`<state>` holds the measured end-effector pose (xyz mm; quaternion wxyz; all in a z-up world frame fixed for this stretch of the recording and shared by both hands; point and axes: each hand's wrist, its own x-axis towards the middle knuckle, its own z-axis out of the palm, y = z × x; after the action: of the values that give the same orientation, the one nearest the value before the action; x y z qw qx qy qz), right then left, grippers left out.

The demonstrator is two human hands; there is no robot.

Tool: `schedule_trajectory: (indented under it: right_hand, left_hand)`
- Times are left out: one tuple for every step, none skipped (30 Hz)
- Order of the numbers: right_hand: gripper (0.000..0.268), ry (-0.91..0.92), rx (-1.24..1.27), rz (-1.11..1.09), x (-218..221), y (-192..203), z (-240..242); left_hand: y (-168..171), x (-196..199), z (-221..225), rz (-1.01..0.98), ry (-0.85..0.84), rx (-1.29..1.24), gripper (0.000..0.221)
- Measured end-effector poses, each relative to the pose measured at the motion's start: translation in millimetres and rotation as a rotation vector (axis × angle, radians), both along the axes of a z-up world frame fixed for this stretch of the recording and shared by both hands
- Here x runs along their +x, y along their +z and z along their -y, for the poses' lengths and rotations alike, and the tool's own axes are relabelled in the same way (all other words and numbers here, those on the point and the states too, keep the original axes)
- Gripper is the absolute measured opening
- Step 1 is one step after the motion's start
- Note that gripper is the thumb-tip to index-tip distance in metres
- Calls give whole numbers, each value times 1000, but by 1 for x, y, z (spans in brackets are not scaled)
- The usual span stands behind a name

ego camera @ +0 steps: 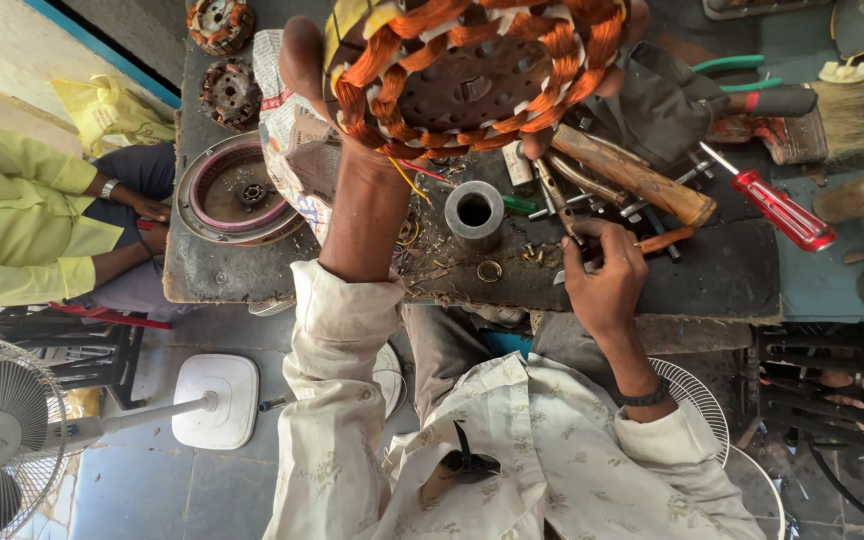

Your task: The person disassembles a fan motor, cleans the stator and rotor with a cloth, applies lubricant to the bearings, and reassembles the components. They use a hammer, screwdriver, and pliers to manipulate parts and secure the assembly.

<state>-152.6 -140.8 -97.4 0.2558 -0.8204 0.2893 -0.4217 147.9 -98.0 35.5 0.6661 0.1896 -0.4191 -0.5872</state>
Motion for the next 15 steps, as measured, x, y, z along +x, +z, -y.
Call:
schedule_trajectory:
  right_hand:
    - [18,0,16,-12,1,0,0]
    - [19,-2,34,-26,2,0,-1]
    - [19,-1,12,-29,2,1,-1]
    - [19,-1,-11,-32,2,1,0]
    - [19,-2,-35,-35,2,1,0]
    - [20,-6,-29,-41,1,0,0]
    - [20,-10,-24,-46,0,0,0]
    - [20,-14,-19,-50,0,0,1]
    - [19,-15,-22,-52,1,0,1]
    - [19,-15,-24,-55,1,0,1]
    - [19,-15,-25,-57,1,-1,0]
    - [19,-15,-31,-55,2,0,1]
    - [19,-15,-36,-53,2,0,1]
    - [20,-15,-41,-51,3,0,1]
    - [20,-17,-41,-50,3,0,1]
  left_hand:
    - [2,1,-1,5,2,-4,128]
    - [4,0,-1,10,2,-4,128]
    - [5,0,-2,10,2,-8,128]
    - [6,0,-1,12,-6,-10,128]
    - [7,-1,0,19,-6,-15,128]
    - [8,-2,0,23,-9,-17,128]
    - [8,-4,1,25,-10,-20,128]
    - [9,-4,1,32,-12,-25,128]
    - [10,-4,1,33,-14,-28,128]
    - [11,-5,-1,39,-12,-35,128]
    - [12,-6,-2,43,-10,-39,128]
    - [14,-7,-3,50,-10,-46,128]
    - [16,-7,-4,56,-6,-54,128]
    - [18,-9,-5,66,-3,-63,128]
    - [20,-10,-6,76,-4,-76,128]
